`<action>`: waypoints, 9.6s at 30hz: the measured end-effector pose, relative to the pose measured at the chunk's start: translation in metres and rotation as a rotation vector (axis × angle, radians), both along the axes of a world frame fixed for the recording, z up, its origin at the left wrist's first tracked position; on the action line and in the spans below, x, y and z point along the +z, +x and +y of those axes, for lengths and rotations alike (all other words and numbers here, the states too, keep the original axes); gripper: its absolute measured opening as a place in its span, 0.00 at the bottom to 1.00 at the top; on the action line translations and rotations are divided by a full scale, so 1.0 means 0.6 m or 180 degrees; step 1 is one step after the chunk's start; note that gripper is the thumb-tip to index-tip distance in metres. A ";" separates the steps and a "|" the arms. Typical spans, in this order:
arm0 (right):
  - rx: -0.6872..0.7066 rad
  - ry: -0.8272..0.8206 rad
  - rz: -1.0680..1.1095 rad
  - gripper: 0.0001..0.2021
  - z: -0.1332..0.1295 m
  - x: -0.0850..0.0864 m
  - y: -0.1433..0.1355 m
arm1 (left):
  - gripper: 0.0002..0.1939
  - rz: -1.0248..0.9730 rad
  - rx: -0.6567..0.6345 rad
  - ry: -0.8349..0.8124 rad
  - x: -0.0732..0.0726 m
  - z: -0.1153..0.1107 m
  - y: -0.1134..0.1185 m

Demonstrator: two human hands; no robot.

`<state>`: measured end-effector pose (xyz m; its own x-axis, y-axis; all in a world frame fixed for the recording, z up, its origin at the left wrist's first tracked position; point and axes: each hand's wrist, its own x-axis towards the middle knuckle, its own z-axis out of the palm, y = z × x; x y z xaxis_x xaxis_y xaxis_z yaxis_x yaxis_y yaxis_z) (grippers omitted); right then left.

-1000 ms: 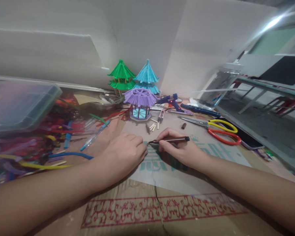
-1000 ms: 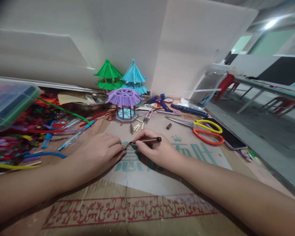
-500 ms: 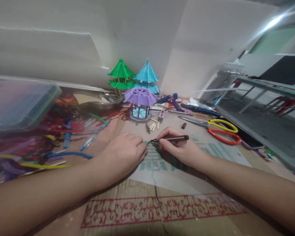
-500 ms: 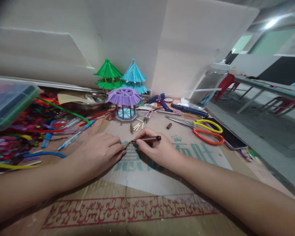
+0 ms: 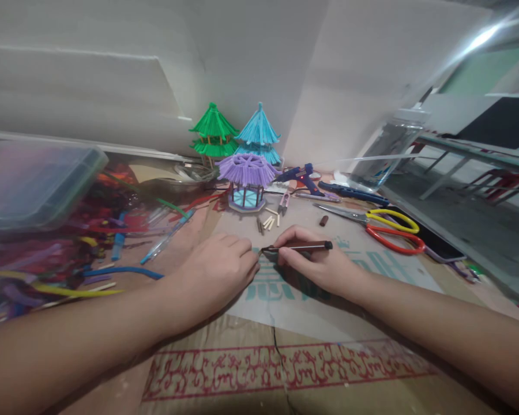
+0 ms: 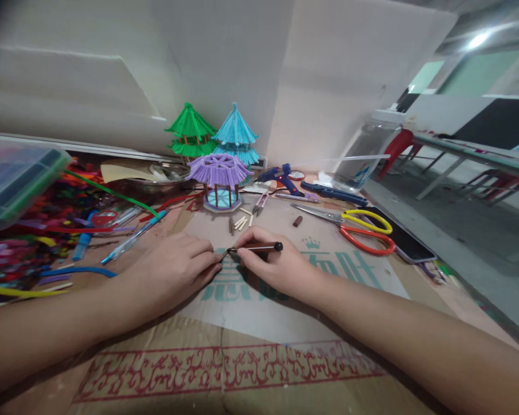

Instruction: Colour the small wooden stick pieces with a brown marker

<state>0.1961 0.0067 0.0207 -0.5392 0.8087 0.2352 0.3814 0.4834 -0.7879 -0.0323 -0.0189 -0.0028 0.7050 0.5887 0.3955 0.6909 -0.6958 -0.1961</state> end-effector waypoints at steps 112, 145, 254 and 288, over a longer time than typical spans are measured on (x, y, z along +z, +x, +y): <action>0.0006 -0.0289 0.0455 0.05 0.012 -0.005 0.009 | 0.14 -0.0251 0.0116 -0.0518 0.000 -0.023 -0.012; 0.0092 -0.0289 0.0547 0.05 0.011 -0.012 0.011 | 0.13 -0.0892 -0.0435 -0.1098 0.009 -0.024 -0.012; -0.0038 -0.0694 0.0303 0.10 0.010 -0.001 0.002 | 0.16 -0.0702 -0.0387 -0.1237 0.011 -0.022 -0.010; 0.0158 -0.0859 0.0337 0.08 0.011 -0.004 0.007 | 0.16 -0.0751 -0.0649 -0.1440 0.014 -0.017 -0.013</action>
